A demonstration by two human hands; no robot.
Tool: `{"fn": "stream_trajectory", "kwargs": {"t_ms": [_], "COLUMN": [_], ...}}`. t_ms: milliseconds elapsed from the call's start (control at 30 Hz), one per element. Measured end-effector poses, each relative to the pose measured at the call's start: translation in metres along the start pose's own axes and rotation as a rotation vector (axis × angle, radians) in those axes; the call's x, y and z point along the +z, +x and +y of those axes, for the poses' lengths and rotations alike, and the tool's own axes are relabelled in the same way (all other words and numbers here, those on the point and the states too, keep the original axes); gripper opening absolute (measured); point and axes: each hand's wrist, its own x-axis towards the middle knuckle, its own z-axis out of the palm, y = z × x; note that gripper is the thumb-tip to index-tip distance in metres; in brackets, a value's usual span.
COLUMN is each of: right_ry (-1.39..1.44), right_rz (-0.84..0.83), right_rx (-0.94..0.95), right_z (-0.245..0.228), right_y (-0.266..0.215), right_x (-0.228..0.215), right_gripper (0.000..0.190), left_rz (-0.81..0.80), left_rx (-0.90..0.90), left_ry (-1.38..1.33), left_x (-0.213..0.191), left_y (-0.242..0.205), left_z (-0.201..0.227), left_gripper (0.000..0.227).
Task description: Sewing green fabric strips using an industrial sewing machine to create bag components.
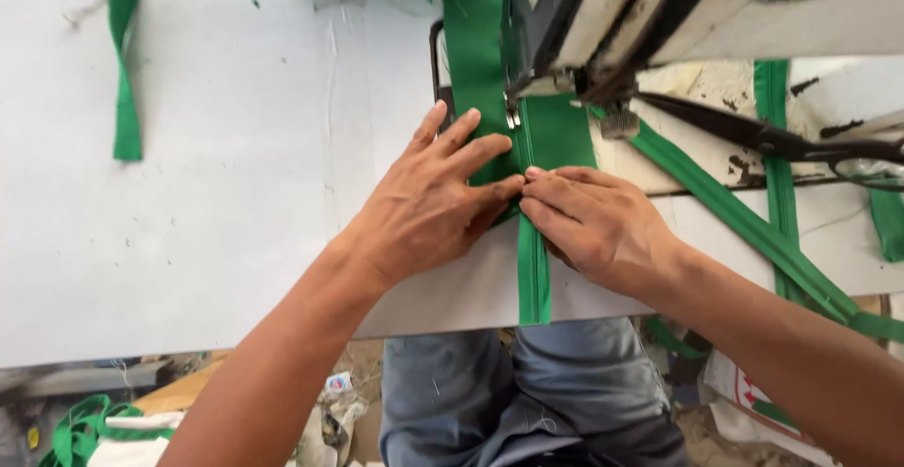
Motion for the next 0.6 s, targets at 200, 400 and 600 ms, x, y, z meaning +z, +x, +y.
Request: {"fn": "stream_trajectory", "kwargs": {"t_ms": [200,400,600], "right_ry": [0.056,0.208,0.351], "right_rz": [0.019,0.065,0.192], "right_rx": [0.034,0.154,0.196], "right_z": [0.023,0.027,0.033], "right_y": [0.006,0.007,0.004], "right_x": [0.01,0.009,0.017], "right_gripper": [0.015,0.01,0.004], "left_rz": [-0.007,0.252,0.333], "left_rx": [-0.006,0.07,0.036], "left_ry": [-0.037,-0.183,0.208], "left_x": [0.007,0.0,0.036], "left_y": [0.011,0.003,-0.004], "left_z": [-0.024,-0.01,-0.015], "left_gripper": [0.028,0.014,0.013]}}
